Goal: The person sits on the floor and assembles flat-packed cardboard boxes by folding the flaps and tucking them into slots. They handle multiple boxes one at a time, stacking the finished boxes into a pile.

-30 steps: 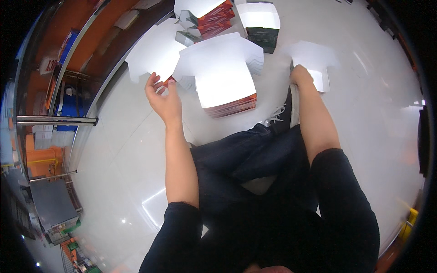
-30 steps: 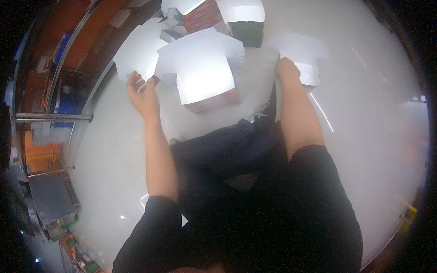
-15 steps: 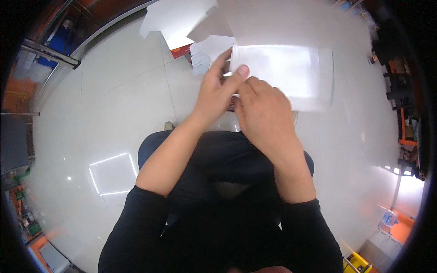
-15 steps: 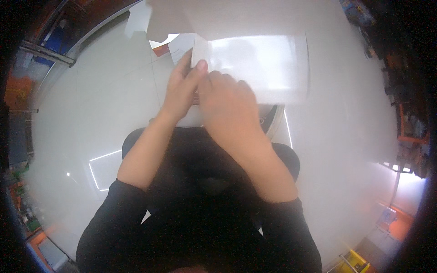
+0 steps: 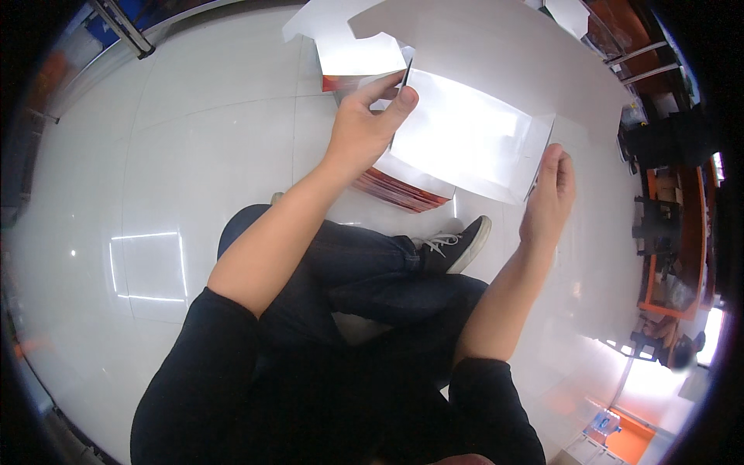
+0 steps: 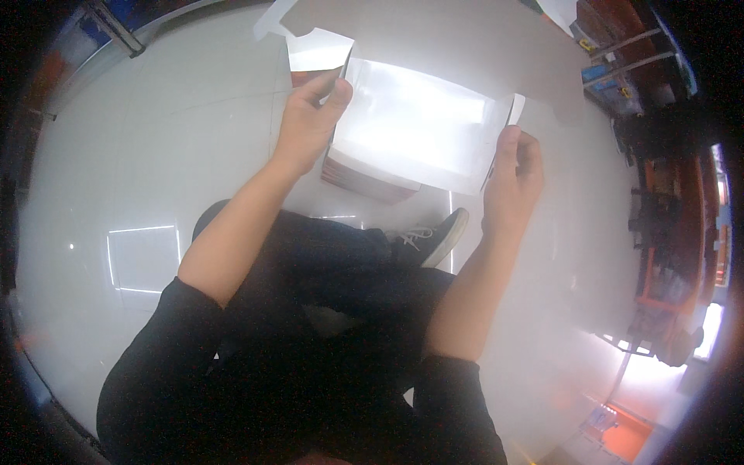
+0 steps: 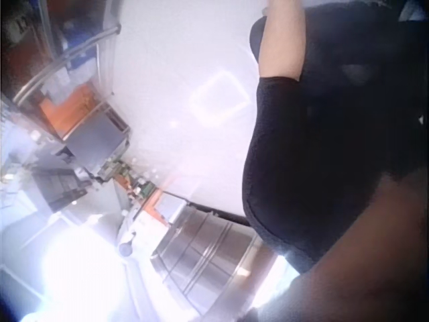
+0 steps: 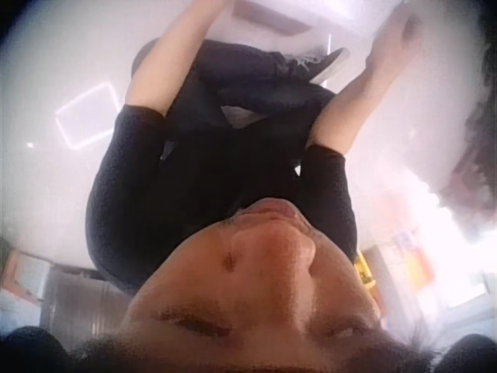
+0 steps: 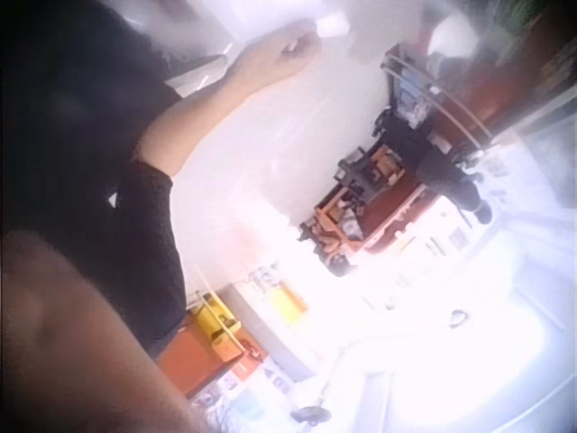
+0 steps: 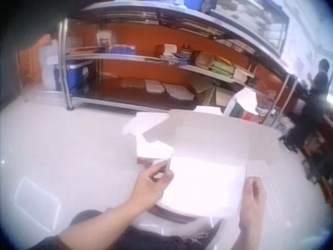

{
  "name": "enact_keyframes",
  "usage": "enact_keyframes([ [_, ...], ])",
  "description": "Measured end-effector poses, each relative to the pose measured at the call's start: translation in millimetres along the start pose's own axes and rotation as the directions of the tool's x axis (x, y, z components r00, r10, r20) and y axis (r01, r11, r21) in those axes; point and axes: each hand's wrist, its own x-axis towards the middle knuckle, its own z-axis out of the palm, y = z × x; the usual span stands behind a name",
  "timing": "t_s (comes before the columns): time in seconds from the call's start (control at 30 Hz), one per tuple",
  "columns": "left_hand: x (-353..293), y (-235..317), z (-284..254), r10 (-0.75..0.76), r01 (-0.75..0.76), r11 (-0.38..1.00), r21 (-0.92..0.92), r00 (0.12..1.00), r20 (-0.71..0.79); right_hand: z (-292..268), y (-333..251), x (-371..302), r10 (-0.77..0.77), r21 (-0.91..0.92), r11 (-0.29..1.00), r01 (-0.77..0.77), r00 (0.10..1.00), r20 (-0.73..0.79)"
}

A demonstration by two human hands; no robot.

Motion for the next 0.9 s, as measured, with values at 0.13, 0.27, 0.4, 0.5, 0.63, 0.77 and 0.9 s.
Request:
enact_keyframes([
  [0.13,-4,2,-4,0.008,-0.009,1.0,0.026,1.0,0.023,11,15,5,0.146,0.07,0.986,-0.153,0.985,0.096],
  [0.27,1,-3,-6,-0.107,0.108,0.994,-0.01,0.992,0.062,8,33,12,0.161,0.077,0.982,-0.174,0.975,0.156],
  [0.4,-1,10,-3,-0.15,0.142,0.987,0.078,0.982,0.114,7,52,19,0.186,0.108,0.974,-0.197,0.977,0.108],
  [0.5,6,-1,-13,-0.172,0.152,0.974,0.169,0.978,0.114,11,58,19,0.235,0.06,0.967,-0.247,0.958,0.162],
  [0.63,16,-10,-21,-0.235,0.188,0.939,0.288,0.962,0.138,17,60,15,0.376,0.008,0.92,-0.392,0.888,0.267],
  [0.77,23,-29,-24,-0.18,0.106,0.823,0.559,0.98,0.079,29,80,14,0.384,0.017,0.914,-0.405,0.88,0.28],
  [0.9,28,-31,-23,-0.304,0.167,0.713,0.682,0.949,0.085,38,94,11,0.4,-0.05,0.914,-0.404,0.87,0.288],
])
